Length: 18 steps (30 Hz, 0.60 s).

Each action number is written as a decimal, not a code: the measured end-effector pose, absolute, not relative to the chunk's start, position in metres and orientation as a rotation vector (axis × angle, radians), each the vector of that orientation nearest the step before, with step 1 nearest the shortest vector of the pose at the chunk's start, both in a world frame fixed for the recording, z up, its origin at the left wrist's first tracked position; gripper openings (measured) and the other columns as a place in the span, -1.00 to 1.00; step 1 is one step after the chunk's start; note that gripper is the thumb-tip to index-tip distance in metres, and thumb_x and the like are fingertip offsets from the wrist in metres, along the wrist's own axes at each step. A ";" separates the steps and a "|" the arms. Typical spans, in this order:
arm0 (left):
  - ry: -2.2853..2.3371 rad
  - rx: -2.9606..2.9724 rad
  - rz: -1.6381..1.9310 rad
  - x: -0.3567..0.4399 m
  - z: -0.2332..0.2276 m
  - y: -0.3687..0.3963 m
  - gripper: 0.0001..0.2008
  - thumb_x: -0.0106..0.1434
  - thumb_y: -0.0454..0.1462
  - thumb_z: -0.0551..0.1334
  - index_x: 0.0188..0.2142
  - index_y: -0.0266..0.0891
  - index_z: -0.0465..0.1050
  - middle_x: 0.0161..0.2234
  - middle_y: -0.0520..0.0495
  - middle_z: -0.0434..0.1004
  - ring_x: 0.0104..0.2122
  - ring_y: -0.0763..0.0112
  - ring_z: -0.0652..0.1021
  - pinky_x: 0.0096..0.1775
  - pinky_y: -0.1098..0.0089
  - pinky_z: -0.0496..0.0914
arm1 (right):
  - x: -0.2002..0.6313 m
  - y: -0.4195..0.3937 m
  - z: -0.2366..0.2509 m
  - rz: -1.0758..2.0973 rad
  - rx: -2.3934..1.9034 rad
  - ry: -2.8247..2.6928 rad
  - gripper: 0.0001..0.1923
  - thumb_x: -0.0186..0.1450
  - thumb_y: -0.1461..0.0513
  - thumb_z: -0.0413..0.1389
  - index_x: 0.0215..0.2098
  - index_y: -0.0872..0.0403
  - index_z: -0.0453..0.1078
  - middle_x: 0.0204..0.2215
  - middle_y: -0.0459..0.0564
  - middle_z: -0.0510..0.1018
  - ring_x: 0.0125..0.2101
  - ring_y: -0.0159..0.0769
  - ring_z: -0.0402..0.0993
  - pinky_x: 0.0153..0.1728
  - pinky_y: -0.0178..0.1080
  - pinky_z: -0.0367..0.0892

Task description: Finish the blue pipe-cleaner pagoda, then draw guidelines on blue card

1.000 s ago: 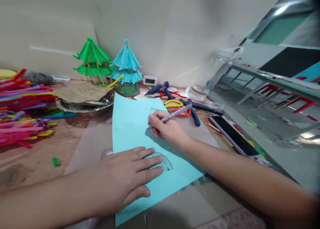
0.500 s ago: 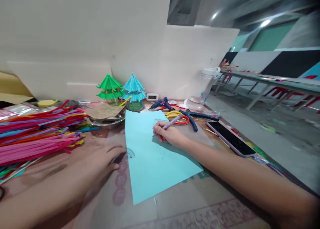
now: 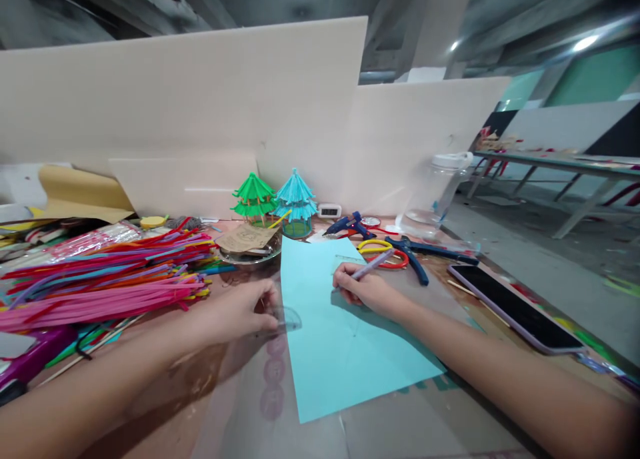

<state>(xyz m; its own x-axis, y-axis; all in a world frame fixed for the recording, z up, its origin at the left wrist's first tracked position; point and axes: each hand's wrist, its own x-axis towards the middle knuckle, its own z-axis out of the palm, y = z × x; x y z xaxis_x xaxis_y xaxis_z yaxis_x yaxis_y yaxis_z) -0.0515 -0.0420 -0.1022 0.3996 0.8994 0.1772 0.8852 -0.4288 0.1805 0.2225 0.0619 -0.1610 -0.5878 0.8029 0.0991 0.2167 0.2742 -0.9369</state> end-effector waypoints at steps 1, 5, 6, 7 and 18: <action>1.655 2.586 0.405 -0.051 -0.092 -0.039 -0.84 0.27 -0.30 0.11 -0.25 -0.23 0.46 -0.40 0.17 0.59 -0.41 0.49 0.57 -0.38 0.56 0.37 | 0.223 0.062 -0.161 1.316 -0.910 -1.976 -0.55 0.33 -0.14 0.07 -0.36 0.08 0.33 -0.67 -0.19 0.33 -0.67 -0.47 0.12 -0.63 -0.35 -0.02; 1.921 2.584 0.581 -0.055 -0.056 -0.007 -0.59 0.37 -0.23 -0.11 -0.05 -0.34 0.45 -0.19 -0.05 0.59 -0.19 0.22 0.58 -0.18 0.30 0.43 | 0.223 0.063 -0.161 1.312 -0.895 -1.993 -0.56 0.33 -0.12 0.08 -0.38 0.08 0.33 -0.67 -0.18 0.35 -0.66 -0.47 0.14 -0.62 -0.35 0.01; 1.988 2.605 0.558 -0.055 -0.053 0.004 -0.52 0.39 -0.23 -0.17 -0.03 -0.38 0.45 -0.17 -0.05 0.57 -0.15 0.17 0.57 -0.15 0.24 0.42 | 0.223 0.063 -0.161 1.307 -0.893 -1.994 -0.56 0.33 -0.12 0.08 -0.38 0.08 0.33 -0.66 -0.18 0.35 -0.66 -0.47 0.14 -0.62 -0.36 0.02; 2.084 2.657 0.472 -0.054 -0.052 0.016 -0.52 0.41 -0.24 -0.18 -0.01 -0.37 0.46 -0.16 -0.03 0.56 -0.14 0.18 0.58 -0.14 0.23 0.42 | 0.222 0.062 -0.162 1.300 -0.890 -1.994 -0.56 0.33 -0.13 0.08 -0.39 0.08 0.33 -0.67 -0.18 0.35 -0.66 -0.47 0.15 -0.62 -0.36 0.03; 1.877 2.898 0.425 -0.017 -0.085 0.024 -0.76 0.46 -0.25 0.06 -0.08 -0.27 0.48 -0.08 -0.18 0.53 -0.06 0.18 0.52 0.00 0.08 0.41 | 0.249 0.073 -0.115 0.864 -0.938 -1.898 -0.63 0.34 -0.08 0.07 -0.26 0.05 0.39 -0.51 -0.11 0.48 -0.56 -0.40 0.32 -0.53 -0.33 0.23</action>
<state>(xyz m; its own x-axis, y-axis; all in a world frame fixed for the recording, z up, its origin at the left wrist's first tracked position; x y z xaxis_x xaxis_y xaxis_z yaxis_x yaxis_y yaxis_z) -0.0168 0.0243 -0.0846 0.4055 0.8331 0.3761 0.9139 -0.3781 -0.1477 0.2485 0.0726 -0.1151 -0.3772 0.8492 0.3696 0.2788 0.4846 -0.8291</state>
